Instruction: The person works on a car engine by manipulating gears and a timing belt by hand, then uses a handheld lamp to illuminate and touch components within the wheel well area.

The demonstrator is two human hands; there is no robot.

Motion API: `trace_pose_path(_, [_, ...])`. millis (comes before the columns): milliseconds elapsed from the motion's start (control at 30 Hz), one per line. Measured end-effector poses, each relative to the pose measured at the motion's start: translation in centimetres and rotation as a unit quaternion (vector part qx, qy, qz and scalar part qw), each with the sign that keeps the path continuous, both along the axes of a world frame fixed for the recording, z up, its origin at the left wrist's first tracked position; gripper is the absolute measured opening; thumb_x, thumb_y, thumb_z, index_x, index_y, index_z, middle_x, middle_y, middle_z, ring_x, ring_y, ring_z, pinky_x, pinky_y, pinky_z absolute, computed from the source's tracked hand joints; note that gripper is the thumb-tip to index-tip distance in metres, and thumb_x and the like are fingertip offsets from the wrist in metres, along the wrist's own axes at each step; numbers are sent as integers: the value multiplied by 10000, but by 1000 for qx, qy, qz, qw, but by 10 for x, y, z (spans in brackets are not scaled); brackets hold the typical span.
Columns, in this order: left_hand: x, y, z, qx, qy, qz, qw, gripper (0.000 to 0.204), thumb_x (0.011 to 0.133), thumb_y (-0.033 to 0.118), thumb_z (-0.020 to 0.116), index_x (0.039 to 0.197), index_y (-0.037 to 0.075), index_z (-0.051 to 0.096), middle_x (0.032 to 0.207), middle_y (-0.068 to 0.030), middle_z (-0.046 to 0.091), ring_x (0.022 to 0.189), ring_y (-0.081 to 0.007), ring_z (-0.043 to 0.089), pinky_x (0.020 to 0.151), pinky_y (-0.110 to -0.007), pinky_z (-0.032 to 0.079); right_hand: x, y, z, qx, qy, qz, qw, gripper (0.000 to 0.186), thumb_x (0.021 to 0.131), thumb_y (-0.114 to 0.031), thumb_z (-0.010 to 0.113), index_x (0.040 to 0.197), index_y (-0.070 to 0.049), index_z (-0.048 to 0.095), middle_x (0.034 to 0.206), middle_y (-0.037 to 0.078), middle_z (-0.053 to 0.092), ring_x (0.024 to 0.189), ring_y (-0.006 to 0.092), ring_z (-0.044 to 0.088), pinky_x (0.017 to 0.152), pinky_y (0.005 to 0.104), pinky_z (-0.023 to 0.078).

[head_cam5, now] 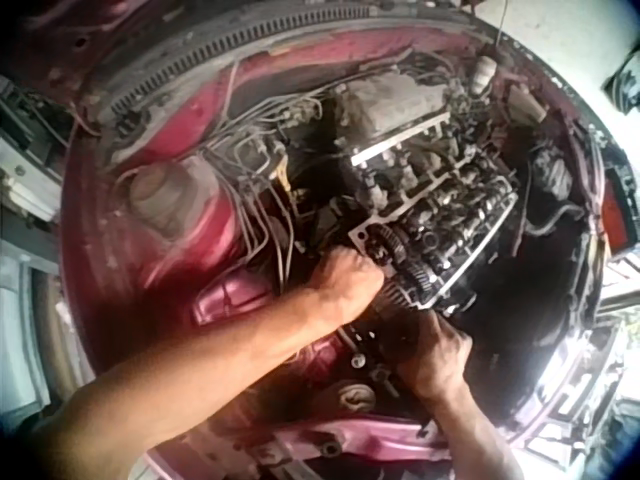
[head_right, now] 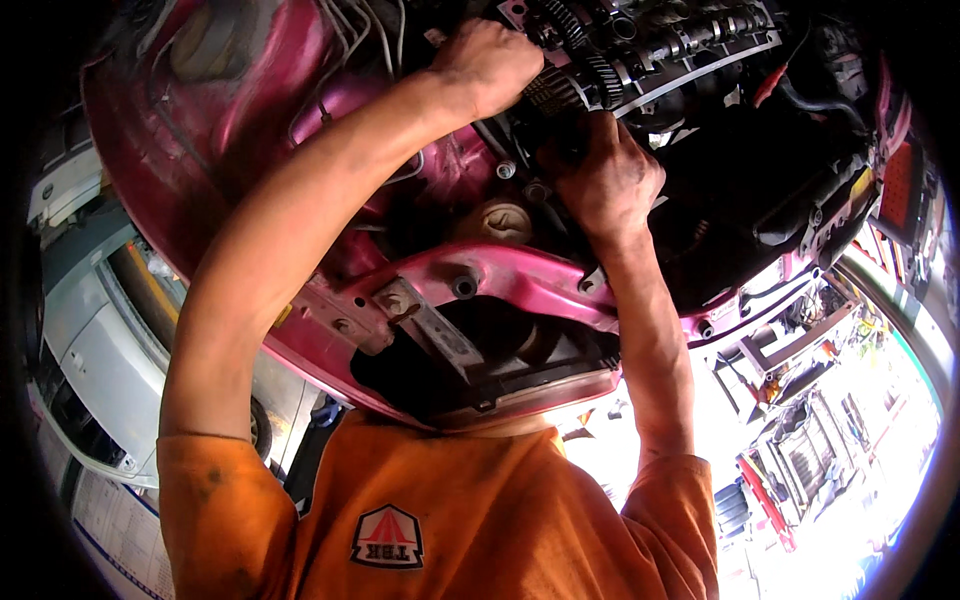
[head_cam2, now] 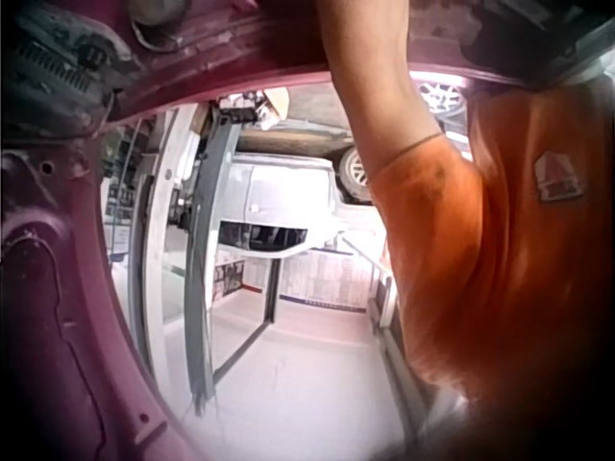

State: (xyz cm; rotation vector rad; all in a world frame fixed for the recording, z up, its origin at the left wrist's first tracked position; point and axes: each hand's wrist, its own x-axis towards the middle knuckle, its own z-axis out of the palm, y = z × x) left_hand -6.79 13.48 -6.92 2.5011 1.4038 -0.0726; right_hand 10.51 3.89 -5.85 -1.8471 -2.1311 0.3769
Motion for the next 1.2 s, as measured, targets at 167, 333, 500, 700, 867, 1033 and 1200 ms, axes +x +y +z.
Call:
trace_pose_path(167, [1,4,24,-21,34,-71,997,237,677,80,682,905,27,720,857,-166,711,854,-335,699,749,-417,562,-3,1,2,-20,26,-10,999,366,713,-336,766,939,-102,597,856,113,686,756,328,677,660,443,533])
trace_pose_path(333, [-19,15,47,-86,-65,-129,986,686,645,335,835,1262,131,614,1012,-152,694,1003,-324,652,901,-416,503,-2,3,4,-38,56,-14,998,419,676,-287,831,963,-70,616,864,124,702,763,323,689,671,411,544])
trace_pose_path(500, [-26,25,27,-84,-126,-137,979,646,711,381,809,1289,162,617,944,-156,694,980,-331,653,898,-424,496,1,5,2,-23,77,-2,997,400,703,-329,779,929,-69,576,810,109,684,773,310,683,678,432,537])
trace_pose_path(700, [-21,26,35,-135,-126,-148,972,595,728,368,794,1261,155,638,956,-170,695,986,-334,652,890,-422,495,-1,6,4,-32,51,4,998,418,712,-343,774,939,-60,567,786,108,678,736,321,681,650,439,534])
trace_pose_path(867, [-21,27,39,-124,-129,-146,973,586,717,357,802,1241,148,648,1064,-174,686,1032,-338,642,906,-428,487,0,7,1,-13,40,9,999,384,739,-329,750,915,-50,555,782,123,675,714,336,677,623,446,531])
trace_pose_path(1033, [-22,23,44,-160,-111,-109,975,590,713,347,812,1232,120,645,1065,-172,687,1038,-346,639,918,-422,492,1,4,1,7,43,15,999,346,731,-309,751,874,-60,558,767,124,662,678,336,665,574,447,523])
trace_pose_path(1200, [-13,18,51,-68,-33,-180,981,451,704,322,821,1071,111,667,944,-109,693,921,-296,657,792,-390,538,5,-1,-1,22,57,16,998,341,709,-297,763,856,-68,556,748,116,648,654,338,655,571,443,522])
